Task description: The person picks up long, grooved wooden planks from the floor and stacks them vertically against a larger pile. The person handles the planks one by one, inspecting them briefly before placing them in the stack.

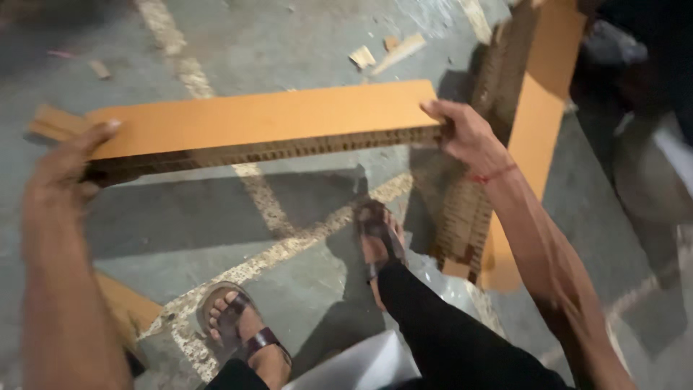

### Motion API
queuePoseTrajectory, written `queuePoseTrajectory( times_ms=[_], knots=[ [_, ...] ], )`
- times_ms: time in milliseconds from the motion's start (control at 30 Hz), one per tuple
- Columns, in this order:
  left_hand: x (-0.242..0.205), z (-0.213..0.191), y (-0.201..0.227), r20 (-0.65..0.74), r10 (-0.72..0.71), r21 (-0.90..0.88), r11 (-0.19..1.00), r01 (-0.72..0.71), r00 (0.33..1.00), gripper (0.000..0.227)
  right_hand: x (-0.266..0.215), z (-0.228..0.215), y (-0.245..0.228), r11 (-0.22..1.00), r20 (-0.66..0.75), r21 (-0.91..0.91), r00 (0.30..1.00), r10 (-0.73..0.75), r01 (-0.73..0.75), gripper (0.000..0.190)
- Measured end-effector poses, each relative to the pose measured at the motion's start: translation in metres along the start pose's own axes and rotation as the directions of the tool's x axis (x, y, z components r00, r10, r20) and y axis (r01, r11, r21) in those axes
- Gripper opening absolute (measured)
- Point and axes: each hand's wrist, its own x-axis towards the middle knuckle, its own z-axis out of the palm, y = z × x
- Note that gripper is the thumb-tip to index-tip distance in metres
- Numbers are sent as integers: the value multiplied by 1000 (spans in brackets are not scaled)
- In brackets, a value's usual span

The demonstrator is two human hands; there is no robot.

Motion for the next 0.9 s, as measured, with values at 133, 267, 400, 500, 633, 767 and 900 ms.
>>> queuePoseTrajectory(
  times_ms=[133, 267, 400, 500, 633, 767, 900],
  knots=[
    [-14, -3, 12, 247, 267, -504, 857, -112, 931, 91, -9, -1, -1, 997, 95, 48, 994, -62, 58, 27],
    [-29, 36, 18, 24, 425, -865, 462, -194, 905, 110, -36, 1, 9, 983, 60, 114, 986, -153, 145, 22],
    [-62, 127, 26, -167, 914, -981, -192, 32, 370, 86, -63, 31, 30, 991, 196, 113, 977, -89, 68, 49],
    [-108, 199, 26, -215, 701, -959, -19, -284, 680, 54, -84, 54, 56, 979, 240, 200, 968, -78, 29, 55],
    [-172, 247, 24, -460, 751, -607, 123, -785, 473, 45, -83, 77, 86, 967, 198, 253, 978, -61, 9, 57],
    [-231, 285, 5, -272, 642, -760, 314, -569, 717, 46, -83, 92, 102, 961, 267, 267, 964, 2, -76, 44],
    [-268, 297, -11, -316, 646, -685, 351, -638, 695, 54, -83, 113, 109, 974, 353, 223, 934, -47, -36, 36]
  ],
)
